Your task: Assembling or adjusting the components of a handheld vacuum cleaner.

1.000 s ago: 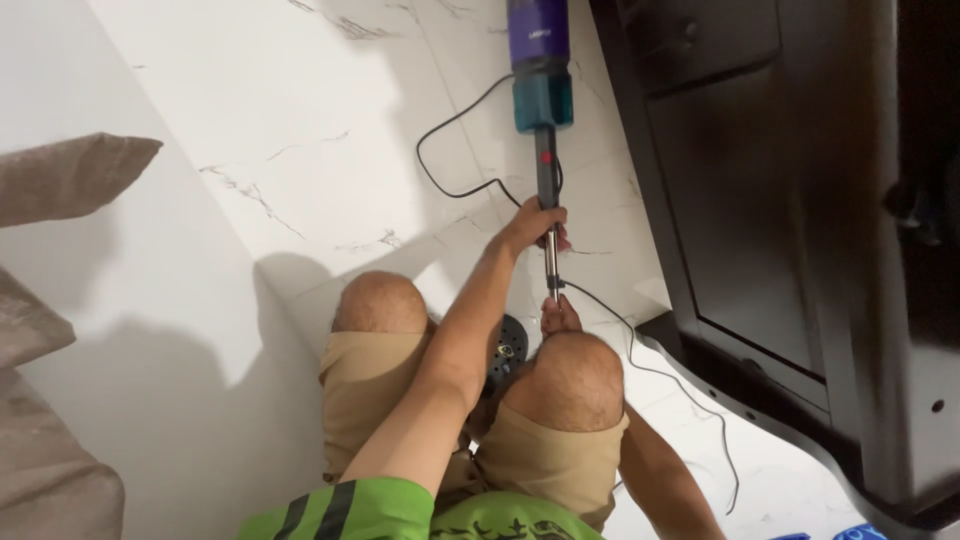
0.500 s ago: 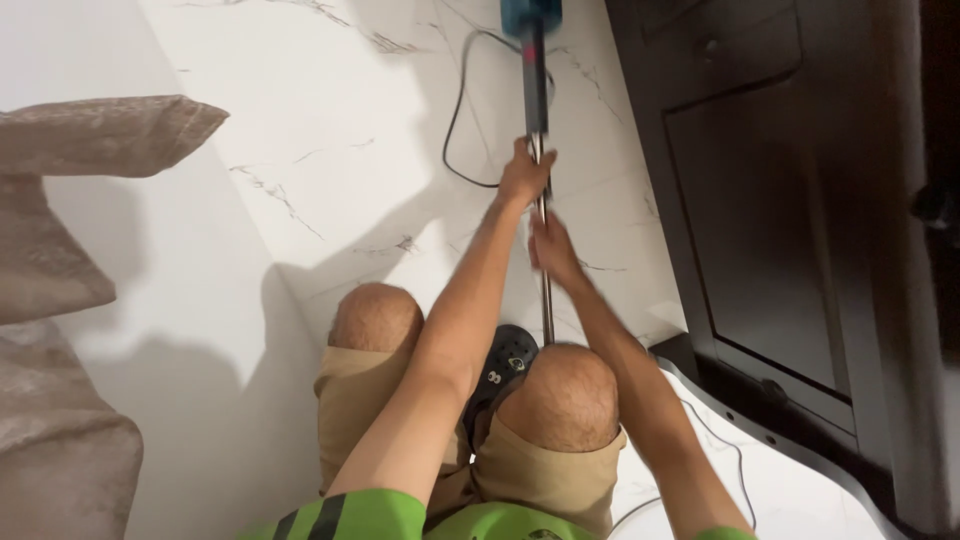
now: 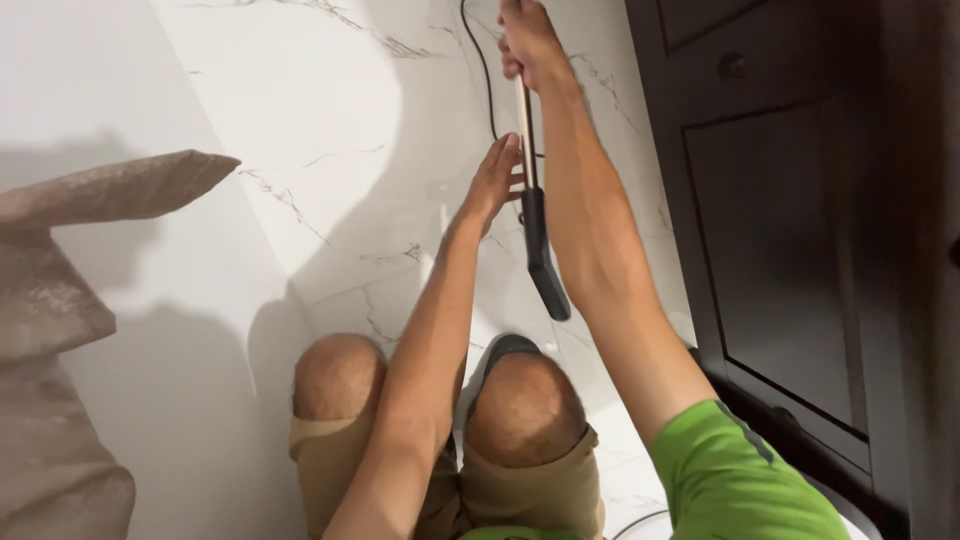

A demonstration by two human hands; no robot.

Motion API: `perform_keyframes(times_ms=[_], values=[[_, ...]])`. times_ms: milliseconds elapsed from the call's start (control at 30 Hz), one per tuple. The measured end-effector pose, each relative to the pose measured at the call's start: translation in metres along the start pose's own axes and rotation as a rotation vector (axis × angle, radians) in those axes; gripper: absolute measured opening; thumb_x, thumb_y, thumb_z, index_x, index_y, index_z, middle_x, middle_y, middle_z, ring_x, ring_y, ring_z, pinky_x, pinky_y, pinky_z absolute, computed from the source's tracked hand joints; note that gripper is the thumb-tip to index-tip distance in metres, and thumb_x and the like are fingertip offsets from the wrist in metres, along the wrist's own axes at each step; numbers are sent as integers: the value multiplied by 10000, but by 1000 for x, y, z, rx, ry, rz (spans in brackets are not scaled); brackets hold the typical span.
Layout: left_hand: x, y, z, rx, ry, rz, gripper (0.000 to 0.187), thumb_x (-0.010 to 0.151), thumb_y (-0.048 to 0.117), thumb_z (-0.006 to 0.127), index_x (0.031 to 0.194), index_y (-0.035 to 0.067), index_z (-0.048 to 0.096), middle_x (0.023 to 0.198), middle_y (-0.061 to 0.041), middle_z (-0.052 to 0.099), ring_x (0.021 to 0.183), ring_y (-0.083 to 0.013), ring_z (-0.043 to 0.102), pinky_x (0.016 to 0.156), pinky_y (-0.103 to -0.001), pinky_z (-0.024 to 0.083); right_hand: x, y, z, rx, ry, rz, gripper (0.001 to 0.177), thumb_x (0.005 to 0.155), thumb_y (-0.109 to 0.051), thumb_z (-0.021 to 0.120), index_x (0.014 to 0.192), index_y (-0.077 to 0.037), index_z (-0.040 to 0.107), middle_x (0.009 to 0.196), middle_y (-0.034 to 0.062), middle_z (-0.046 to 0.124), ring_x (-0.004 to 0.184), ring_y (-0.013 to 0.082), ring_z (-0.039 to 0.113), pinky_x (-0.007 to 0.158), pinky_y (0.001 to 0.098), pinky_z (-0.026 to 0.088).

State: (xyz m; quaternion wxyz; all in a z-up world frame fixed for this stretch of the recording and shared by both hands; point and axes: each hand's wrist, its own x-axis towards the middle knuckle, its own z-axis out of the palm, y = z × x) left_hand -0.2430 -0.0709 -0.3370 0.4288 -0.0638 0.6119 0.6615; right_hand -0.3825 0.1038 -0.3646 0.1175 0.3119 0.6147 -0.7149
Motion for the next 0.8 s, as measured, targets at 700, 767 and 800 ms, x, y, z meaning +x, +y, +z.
perform_keyframes(times_ms=[700, 767, 800], values=[[15, -42, 86, 1, -27, -161, 829, 927, 519, 583, 1561, 94, 259, 1404, -174, 583, 1151, -297, 665, 919, -425, 561, -317, 228, -85, -87, 225, 209, 452, 1083, -453, 468, 776, -121, 491, 546, -36, 439, 407, 89, 391, 368, 283, 355], [12, -53, 106, 87, -68, -196, 763, 924, 482, 630, 1522, 69, 398, 1157, -238, 693, 902, -290, 695, 725, -408, 568, -368, 264, -92, 34, 179, 286, 450, 1081, -454, 509, 773, -126, 491, 553, -43, 438, 424, 80, 373, 381, 269, 315], [15, -106, 106, 89, -77, -200, 763, 924, 482, 630, 1522, 69, 398, 1157, -238, 693, 902, -290, 695, 725, -408, 568, -395, 260, -91, 37, 187, 289, 450, 1081, -454, 509, 773, -126, 491, 553, -43, 438, 424, 80, 373, 381, 269, 315]])
